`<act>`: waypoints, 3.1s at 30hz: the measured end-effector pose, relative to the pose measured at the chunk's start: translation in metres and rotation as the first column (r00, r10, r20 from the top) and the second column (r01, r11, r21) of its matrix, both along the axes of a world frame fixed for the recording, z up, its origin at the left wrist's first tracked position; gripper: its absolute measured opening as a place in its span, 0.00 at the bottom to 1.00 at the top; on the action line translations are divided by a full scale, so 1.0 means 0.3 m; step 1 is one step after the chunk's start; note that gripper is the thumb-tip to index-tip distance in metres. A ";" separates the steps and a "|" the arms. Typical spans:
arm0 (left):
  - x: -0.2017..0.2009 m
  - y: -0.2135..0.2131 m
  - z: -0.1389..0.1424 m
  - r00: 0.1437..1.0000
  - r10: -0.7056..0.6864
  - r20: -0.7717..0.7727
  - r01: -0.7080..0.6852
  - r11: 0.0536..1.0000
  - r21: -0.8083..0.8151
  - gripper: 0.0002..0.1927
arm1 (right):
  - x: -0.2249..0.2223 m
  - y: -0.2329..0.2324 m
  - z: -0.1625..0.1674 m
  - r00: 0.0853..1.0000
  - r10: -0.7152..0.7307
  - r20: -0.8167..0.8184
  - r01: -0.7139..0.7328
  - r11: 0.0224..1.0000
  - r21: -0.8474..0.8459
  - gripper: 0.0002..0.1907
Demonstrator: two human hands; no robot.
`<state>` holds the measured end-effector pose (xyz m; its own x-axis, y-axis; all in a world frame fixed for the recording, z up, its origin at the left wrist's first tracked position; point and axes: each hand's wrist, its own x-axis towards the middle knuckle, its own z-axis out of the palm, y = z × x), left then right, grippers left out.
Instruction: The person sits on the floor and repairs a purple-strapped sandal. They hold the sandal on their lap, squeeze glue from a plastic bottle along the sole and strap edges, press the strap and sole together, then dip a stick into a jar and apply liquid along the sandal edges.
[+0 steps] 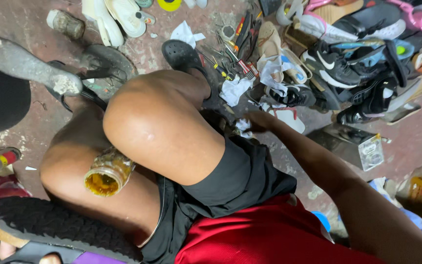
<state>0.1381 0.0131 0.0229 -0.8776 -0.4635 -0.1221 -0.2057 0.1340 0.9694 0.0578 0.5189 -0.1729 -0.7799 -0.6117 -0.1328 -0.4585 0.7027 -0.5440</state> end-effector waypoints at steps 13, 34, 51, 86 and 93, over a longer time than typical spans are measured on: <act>0.022 0.077 0.283 0.978 -0.046 0.205 0.035 0.998 0.061 0.45 | -0.203 -0.196 -0.025 0.823 -0.555 0.118 0.455 0.770 0.448 0.11; -0.075 0.140 0.406 0.976 -0.185 0.113 0.168 0.974 0.150 0.39 | -0.067 -0.156 0.521 0.721 -0.147 0.678 0.692 0.204 -0.692 0.08; -0.055 0.103 0.458 0.968 -0.251 -0.023 0.240 0.943 -0.232 0.35 | -0.025 -0.911 1.113 0.938 0.131 -0.320 -0.249 0.897 -0.364 0.24; -0.047 0.115 0.439 0.977 -0.183 0.110 0.181 0.983 0.022 0.35 | 0.010 -0.852 1.061 0.912 0.326 -0.247 -0.395 0.862 -0.319 0.33; -0.041 0.108 0.428 0.976 -0.216 0.038 0.219 0.971 -0.098 0.34 | 0.001 -0.849 1.063 0.905 0.366 -0.216 -0.416 0.866 -0.278 0.31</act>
